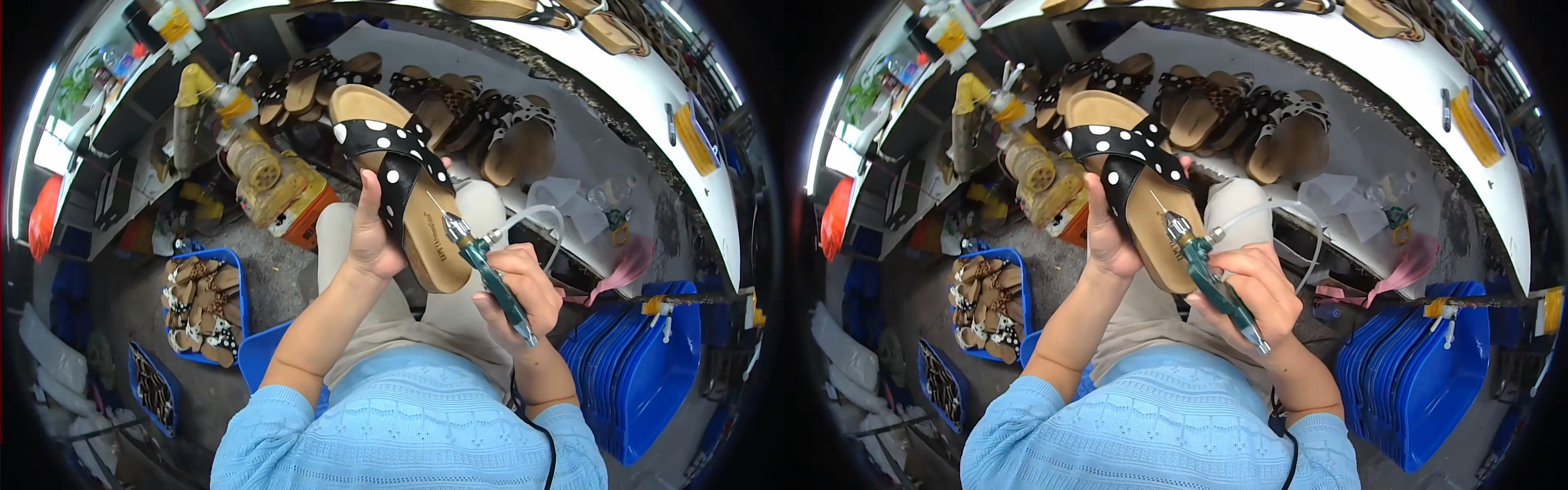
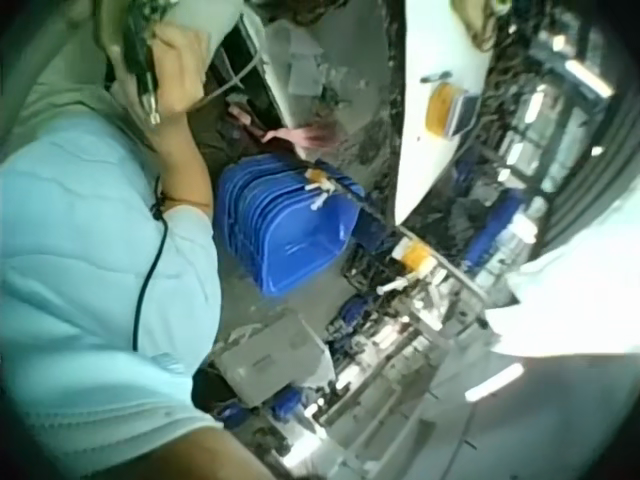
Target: The person applies adhesive along the straps and soles of sandals using a handheld pneumatic applicator tool and places each finished sandal onto the upper shelf.
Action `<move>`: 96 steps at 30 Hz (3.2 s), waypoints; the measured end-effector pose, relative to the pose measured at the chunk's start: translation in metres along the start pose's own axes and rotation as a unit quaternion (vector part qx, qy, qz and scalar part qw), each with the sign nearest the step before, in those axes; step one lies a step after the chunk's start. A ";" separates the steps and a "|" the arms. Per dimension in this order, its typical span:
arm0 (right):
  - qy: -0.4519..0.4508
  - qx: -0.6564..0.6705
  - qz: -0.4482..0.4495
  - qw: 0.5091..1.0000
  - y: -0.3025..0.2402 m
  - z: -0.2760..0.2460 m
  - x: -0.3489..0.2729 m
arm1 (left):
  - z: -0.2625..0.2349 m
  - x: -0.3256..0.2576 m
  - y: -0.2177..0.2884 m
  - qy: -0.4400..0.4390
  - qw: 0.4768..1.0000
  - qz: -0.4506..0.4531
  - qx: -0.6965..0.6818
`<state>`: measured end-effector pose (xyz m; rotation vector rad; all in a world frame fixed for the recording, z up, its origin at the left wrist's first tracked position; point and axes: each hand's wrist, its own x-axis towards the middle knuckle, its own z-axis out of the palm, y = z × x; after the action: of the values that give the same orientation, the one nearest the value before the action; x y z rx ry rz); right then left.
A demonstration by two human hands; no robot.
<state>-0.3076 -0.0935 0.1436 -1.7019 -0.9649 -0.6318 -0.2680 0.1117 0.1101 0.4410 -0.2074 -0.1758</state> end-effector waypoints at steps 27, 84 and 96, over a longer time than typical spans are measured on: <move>-0.018 -0.174 0.004 0.985 -0.038 0.008 -0.001 | 0.054 -0.052 0.004 0.113 0.984 0.049 0.131; -0.054 -0.038 -0.079 0.995 -0.060 0.046 0.013 | 0.048 -0.050 0.007 0.004 0.996 0.082 -0.038; -0.119 -0.006 -0.036 0.992 -0.065 0.027 0.018 | 0.046 -0.049 0.003 0.004 0.996 0.081 -0.021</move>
<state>-0.3541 -0.0535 0.1831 -1.7888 -1.1967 -0.4881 -0.3261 0.1058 0.1442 0.3821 -0.2305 -0.0191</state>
